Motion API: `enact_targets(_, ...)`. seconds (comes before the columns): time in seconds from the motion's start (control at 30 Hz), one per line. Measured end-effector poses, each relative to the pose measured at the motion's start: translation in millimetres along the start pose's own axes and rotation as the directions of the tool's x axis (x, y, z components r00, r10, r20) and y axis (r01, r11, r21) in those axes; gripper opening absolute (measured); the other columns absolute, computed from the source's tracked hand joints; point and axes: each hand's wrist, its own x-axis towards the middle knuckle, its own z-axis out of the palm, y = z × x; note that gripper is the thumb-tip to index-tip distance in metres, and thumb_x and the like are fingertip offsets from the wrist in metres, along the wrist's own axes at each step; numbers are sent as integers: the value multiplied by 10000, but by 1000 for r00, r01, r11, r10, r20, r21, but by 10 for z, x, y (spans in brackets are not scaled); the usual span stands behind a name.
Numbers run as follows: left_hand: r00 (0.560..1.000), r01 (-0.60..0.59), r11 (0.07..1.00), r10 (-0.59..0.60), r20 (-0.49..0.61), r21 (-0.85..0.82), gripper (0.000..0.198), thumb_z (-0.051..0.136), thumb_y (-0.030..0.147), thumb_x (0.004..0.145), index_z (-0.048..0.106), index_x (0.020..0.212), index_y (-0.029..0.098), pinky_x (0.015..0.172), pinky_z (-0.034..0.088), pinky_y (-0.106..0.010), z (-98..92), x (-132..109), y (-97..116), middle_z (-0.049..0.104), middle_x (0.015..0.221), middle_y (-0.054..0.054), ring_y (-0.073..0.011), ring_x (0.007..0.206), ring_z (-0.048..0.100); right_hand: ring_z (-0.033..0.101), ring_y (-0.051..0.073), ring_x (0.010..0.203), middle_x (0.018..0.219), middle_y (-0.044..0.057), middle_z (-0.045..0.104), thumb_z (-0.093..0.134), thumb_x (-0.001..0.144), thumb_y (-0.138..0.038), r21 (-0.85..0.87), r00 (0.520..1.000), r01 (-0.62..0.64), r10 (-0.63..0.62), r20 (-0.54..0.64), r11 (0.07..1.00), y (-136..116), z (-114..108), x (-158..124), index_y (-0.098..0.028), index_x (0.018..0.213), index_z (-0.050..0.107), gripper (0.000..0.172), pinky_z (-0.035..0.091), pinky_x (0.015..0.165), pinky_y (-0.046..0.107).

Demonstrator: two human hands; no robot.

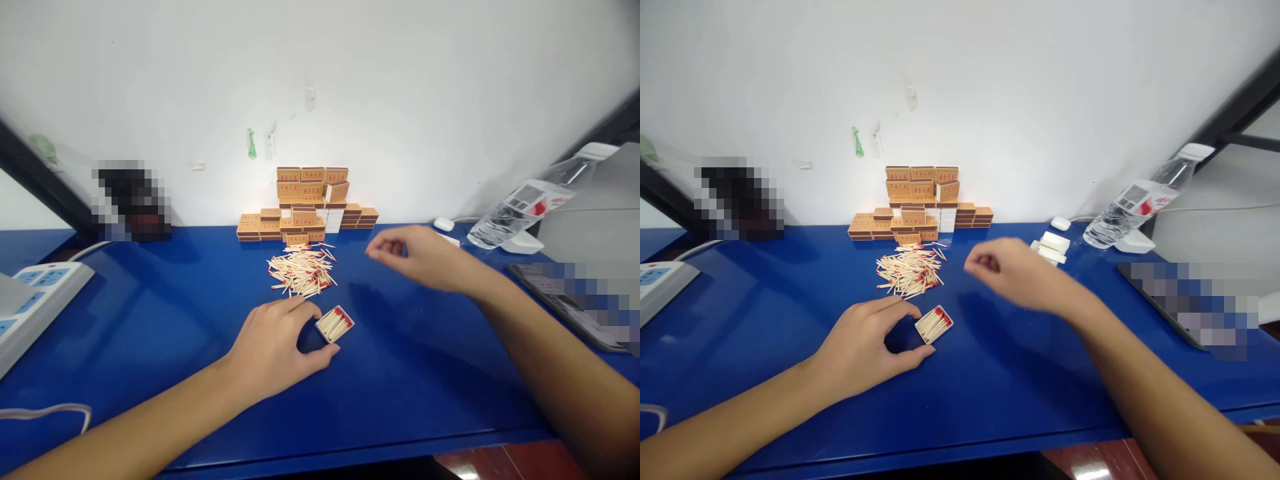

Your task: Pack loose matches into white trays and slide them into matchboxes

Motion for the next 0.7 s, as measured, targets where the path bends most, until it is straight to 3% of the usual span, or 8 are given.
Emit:
enact_targets(0.07,1000,-9,1000,9,-6,6,292,763,449,854,722,1036,224,662,519,-353,-1,1,1,744,911,-7,-223,783,704,614,174,698,779,27,712,636,919,-258,-103,989,-89,75,-127,991,316,-141,302,-192,955,757,143,441,673,315)
enact_targets(0.13,1000,-22,1000,22,-12,13,251,725,399,886,725,1063,222,641,507,-339,-5,2,3,737,901,-11,-202,741,682,620,176,755,874,73,725,660,886,-213,-177,968,-140,97,-231,974,585,-261,588,-145,1036,753,189,442,728,328)
enact_targets(0.2,999,-45,999,45,-17,17,242,686,365,920,727,1110,221,631,505,-325,-10,3,0,731,894,-18,-184,705,663,625,190,811,976,106,729,733,831,-201,-178,962,-153,105,-252,972,775,-332,821,-132,1077,744,256,451,770,339)
enact_targets(0.27,998,-62,998,62,-21,26,268,664,361,942,727,1160,217,628,512,-319,-16,7,-8,725,879,-24,-176,683,653,627,197,816,984,88,730,837,719,-177,-59,942,-225,201,-269,973,889,-336,988,-167,1011,742,308,471,769,333)
enact_targets(0.33,998,-63,997,64,-29,41,311,666,381,947,720,1201,209,634,525,-324,-22,12,-20,720,865,-28,-179,678,650,630,205,813,937,75,726,874,667,-166,74,902,-310,318,-292,948,949,-282,1096,-182,909,723,285,489,761,336)
enact_targets(0.43,998,-43,998,45,-51,36,353,685,398,937,713,1227,200,657,548,-341,-26,23,-36,710,850,-28,-183,676,646,626,203,773,852,77,708,842,741,-232,193,839,-391,435,-328,900,979,-154,1178,-175,829,685,190,499,724,348)
enact_targets(0.57,995,-33,999,32,-91,-2,299,673,371,938,725,1175,196,655,552,-339,-22,28,-44,659,768,-7,-173,643,624,579,178,682,786,67,668,794,804,-278,357,739,-450,566,-365,818,956,-78,1199,-166,892,672,188,478,623,336)
enact_targets(0.7,983,-41,999,37,-181,-15,251,646,352,962,723,1137,189,685,558,-351,-44,33,-45,644,759,-7,-186,702,642,567,180,658,789,79,652,747,836,-282,474,669,-427,622,-408,770,827,-164,1045,-151,1006,671,228,463,567,339)
